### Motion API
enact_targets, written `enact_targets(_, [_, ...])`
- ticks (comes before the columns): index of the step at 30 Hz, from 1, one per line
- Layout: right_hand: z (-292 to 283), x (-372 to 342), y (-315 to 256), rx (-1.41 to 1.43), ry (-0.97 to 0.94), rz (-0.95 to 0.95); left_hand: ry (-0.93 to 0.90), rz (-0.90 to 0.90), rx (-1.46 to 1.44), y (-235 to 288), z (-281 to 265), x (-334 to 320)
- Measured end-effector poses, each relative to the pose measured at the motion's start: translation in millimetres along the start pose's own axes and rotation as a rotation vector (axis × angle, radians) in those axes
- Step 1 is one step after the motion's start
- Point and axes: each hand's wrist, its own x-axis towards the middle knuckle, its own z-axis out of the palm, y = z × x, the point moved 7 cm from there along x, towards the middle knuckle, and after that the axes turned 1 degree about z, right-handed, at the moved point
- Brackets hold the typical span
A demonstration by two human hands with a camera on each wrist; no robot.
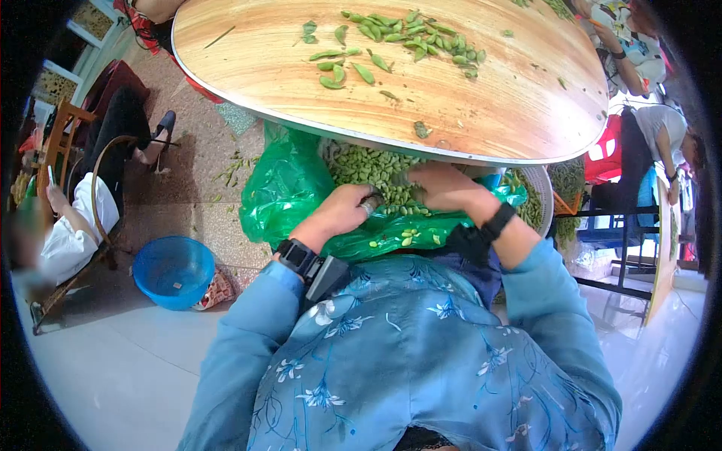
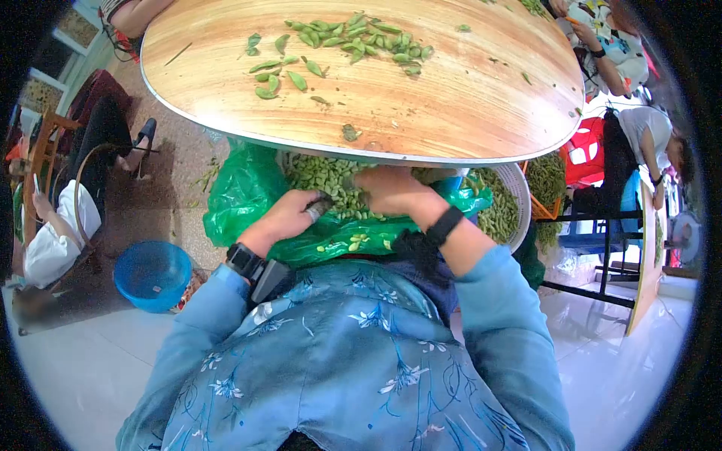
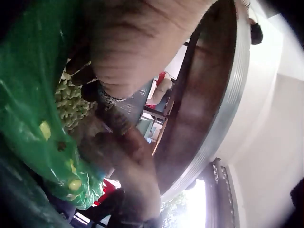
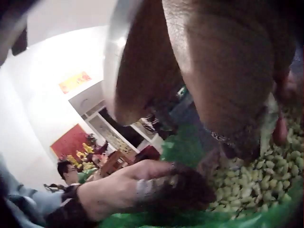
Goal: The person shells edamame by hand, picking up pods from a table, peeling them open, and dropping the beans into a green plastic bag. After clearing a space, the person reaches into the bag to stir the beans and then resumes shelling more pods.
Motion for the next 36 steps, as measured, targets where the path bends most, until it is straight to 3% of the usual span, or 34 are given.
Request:
enact_targets(4, [17.9,-45.0,-27.7,0.257,-0.256,-0.072,-0.076,-0.002,-0.164,1.4,-1.0,-11.6])
enact_targets(6, [25.2,-54.6,-14.3,0.273,-0.205,-0.066,-0.204,0.056,0.026,5.4,9.6,-14.8])
enact_targets(8, [0.3,-62.7,18.2,0.108,0.17,0.2,-0.218,0.038,0.105,6.5,10.4,-14.2])
enact_targets(10, [-24.4,-79.5,28.7,0.205,0.318,0.249,-0.145,0.078,0.126,25.5,-1.8,-16.1])
enact_targets(15, [-43.8,-123.4,10.3,0.343,0.1,0.284,-0.164,0.264,0.067,61.2,-12.1,-28.3])
enact_targets(19, [1.0,-129.6,12.4,0.142,0.237,0.272,-0.189,0.325,0.304,51.2,11.3,-29.9])
enact_targets(22, [4.3,-122.1,16.9,0.16,0.368,0.152,-0.182,0.337,0.217,40.4,11.2,-20.9])
enact_targets(23, [2.5,-118.0,20.3,0.193,0.376,0.125,-0.154,0.293,0.142,35.5,5.5,-18.3])
enact_targets(24, [-0.5,-114.4,26.6,0.2,0.373,0.129,-0.206,0.107,0.019,29.1,1.3,-13.6])
enact_targets(26, [-1.9,-102.2,37.9,0.275,0.23,0.096,-0.238,-0.064,-0.137,20.7,-7.7,-0.5])
enact_targets(27, [-10.5,-96.6,46.0,0.263,0.18,0.197,-0.239,-0.065,-0.136,16.3,-9.2,9.3])
enact_targets(29, [-1.2,-78.7,61.5,0.228,0.087,0.295,0.001,-0.075,0.025,-2.4,-21.2,29.0])
enact_targets(31, [14.5,-67.6,69.8,0.113,-0.05,0.384,-0.024,-0.093,0.16,-18.6,-5.2,39.2])
enact_targets(32, [10.6,-65.9,71.1,0.109,-0.043,0.385,-0.039,-0.114,0.298,-26.9,-1.7,45.3])
enact_targets(36, [7.6,-63.3,63.8,0.087,-0.055,0.343,-0.118,-0.162,0.388,-20.0,-2.3,40.3])
